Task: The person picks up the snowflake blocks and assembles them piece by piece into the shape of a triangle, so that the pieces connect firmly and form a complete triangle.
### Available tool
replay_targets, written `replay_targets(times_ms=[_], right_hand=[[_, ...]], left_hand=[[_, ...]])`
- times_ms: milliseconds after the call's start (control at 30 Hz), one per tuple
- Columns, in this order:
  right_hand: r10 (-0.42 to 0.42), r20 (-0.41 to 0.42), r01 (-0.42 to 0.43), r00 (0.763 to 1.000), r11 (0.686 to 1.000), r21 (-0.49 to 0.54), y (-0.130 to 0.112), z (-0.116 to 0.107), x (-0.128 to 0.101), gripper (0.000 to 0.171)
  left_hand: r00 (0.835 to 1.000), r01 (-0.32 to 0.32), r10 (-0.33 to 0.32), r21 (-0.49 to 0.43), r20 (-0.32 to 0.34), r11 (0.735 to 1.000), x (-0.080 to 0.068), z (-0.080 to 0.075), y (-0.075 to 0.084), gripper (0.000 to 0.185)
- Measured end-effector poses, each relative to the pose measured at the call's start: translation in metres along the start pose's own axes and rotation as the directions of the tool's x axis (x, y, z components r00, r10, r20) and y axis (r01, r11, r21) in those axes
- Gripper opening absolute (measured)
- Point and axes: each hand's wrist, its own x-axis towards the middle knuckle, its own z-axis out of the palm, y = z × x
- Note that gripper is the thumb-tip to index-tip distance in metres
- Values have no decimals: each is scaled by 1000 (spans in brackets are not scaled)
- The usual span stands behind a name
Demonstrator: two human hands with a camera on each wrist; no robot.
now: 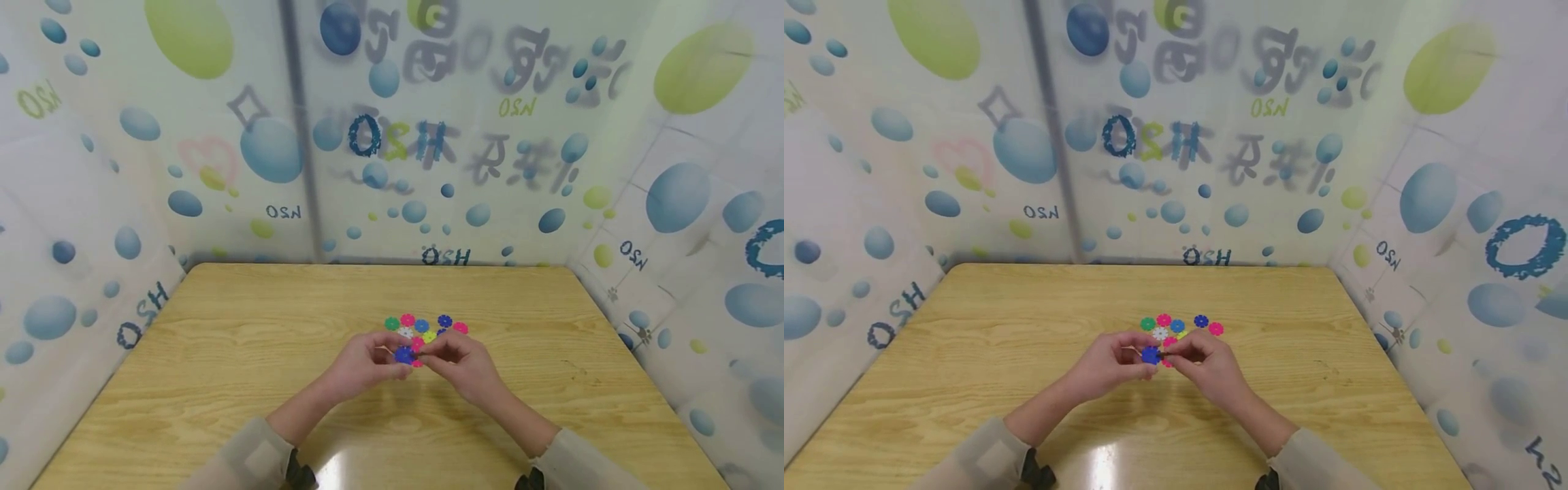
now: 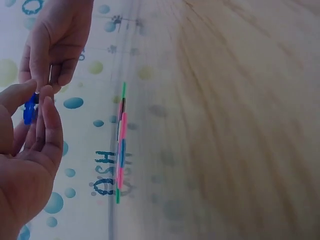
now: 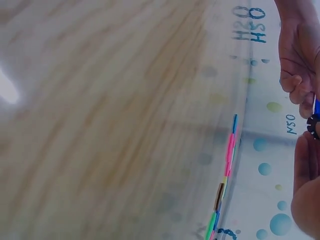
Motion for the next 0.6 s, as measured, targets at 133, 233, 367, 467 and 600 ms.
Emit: replay_targets(times_ms=[133,233,367,467,600], right_hand=[[14,21,-15,1000,1000,3,2,0,0,8],[30,39,-30,999,1000,8,3,1,0,8],[70,51,-69,996,997,-39,6,-5,0,10],[114,45,-109,993,990,-90,10,-13,0,14],[189,51,-182,981,976,-116,17,-27,2,17]], left_hand=[[1000,14,-14,20,-14,1000,1,4,0,44],[1000,-1,2,29,-23,1000,2,5,-1,39],[999,-7,10,49,-49,999,2,5,-2,38],[998,-1,5,56,-63,998,3,3,-2,38],[998,8,-4,58,-70,998,3,1,-2,35]])
